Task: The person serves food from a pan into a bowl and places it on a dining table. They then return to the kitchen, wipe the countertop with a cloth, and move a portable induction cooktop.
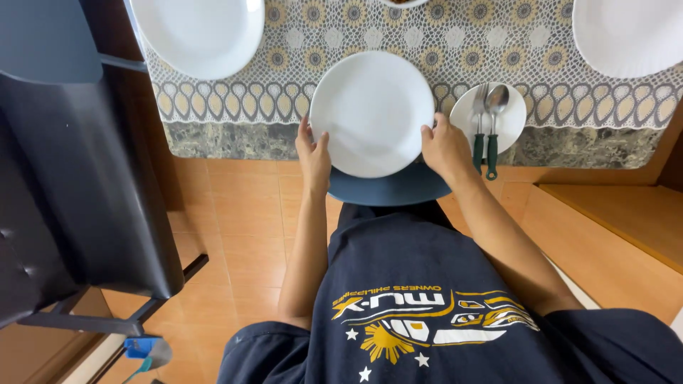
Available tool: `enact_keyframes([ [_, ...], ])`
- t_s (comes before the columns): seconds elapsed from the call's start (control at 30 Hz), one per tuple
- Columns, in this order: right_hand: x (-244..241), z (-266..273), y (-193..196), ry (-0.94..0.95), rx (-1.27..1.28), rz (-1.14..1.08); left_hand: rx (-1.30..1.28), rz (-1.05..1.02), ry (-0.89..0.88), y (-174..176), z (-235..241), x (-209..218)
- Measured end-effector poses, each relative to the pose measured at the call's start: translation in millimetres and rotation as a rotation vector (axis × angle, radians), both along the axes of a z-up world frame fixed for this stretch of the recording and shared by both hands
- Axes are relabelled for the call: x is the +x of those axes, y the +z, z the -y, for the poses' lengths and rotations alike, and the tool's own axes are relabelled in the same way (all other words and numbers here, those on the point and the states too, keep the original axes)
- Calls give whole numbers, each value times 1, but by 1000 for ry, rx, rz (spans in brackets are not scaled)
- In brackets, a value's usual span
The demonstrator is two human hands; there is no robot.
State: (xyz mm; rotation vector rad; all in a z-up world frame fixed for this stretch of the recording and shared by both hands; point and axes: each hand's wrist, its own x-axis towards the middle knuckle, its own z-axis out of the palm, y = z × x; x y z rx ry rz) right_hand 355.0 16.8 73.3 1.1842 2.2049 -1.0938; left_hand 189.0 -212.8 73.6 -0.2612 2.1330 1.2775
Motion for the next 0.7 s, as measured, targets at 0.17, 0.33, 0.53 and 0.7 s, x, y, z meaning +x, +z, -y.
enact_keyframes([
  [0.17,6,-20,2,-50,-8,-128,-41,-18,-7,4,-24,12],
  [0.33,3,-20,30,35,-30,-64,-120,-11,-49,19,-34,17],
  [0.53,8,-21,80,-200,-339,-40,-203,-92,-124,14,-26,26],
  [0.7,65,-54,57,-242,34,-210,-163,-450,-349,65,-65,66],
])
